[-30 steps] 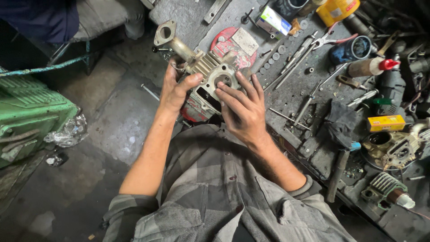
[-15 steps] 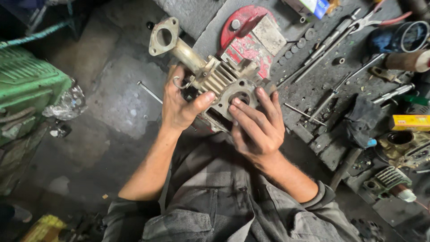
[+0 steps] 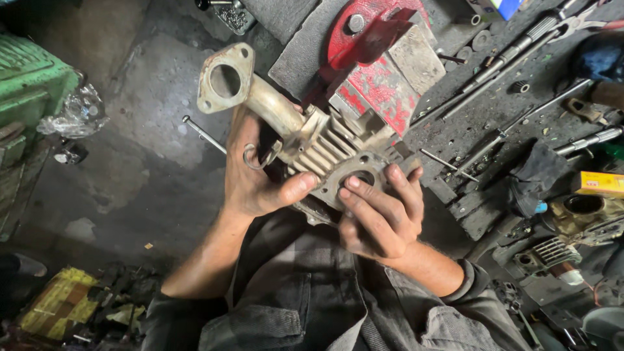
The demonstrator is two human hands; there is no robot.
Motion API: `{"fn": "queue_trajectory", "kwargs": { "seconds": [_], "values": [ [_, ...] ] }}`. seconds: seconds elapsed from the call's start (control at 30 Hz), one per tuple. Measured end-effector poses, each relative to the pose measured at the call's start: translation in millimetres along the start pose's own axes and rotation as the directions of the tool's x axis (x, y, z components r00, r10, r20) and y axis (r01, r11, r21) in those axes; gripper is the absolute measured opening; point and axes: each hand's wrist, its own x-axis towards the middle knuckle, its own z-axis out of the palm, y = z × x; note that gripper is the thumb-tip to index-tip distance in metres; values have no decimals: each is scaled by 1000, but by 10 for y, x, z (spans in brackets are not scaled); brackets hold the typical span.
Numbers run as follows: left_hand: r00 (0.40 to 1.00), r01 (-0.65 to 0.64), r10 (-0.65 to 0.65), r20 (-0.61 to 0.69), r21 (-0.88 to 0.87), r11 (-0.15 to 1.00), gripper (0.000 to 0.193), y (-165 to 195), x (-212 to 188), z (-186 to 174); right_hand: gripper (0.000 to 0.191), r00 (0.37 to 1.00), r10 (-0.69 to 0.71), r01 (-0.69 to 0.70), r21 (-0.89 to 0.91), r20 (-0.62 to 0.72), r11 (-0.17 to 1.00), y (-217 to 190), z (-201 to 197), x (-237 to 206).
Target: The person works on a small engine cylinder head clamped in a bench vise, tapping and fitting parts inside the valve area, wiping the head with a cloth, and handling small components such as the valve and spring while turning the head to reach different sides.
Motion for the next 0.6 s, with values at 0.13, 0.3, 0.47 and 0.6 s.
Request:
{"fn": "queue_trajectory", "kwargs": {
  "seconds": [0.13, 0.3, 0.47, 0.6],
  "values": [
    [1000, 9, -9, 5, 29, 1000, 77, -3, 3, -8, 34, 998, -16, 16, 4, 56, 1000, 36, -34, -29],
    [998, 53, -53, 34, -2, 999, 78, -23, -6, -24, 35, 995, -50, 45, 51, 91, 998, 85, -62, -49],
    [997, 45, -44, 66, -24, 999, 79, -74, -21, -33, 38, 989, -59, 55, 34, 133, 998, 111, -92, -74],
    [997, 55, -52, 57, -61, 997, 80, -108, -35, -27, 38, 990, -58, 56, 21, 132, 998, 106, -95, -102]
  ]
}}
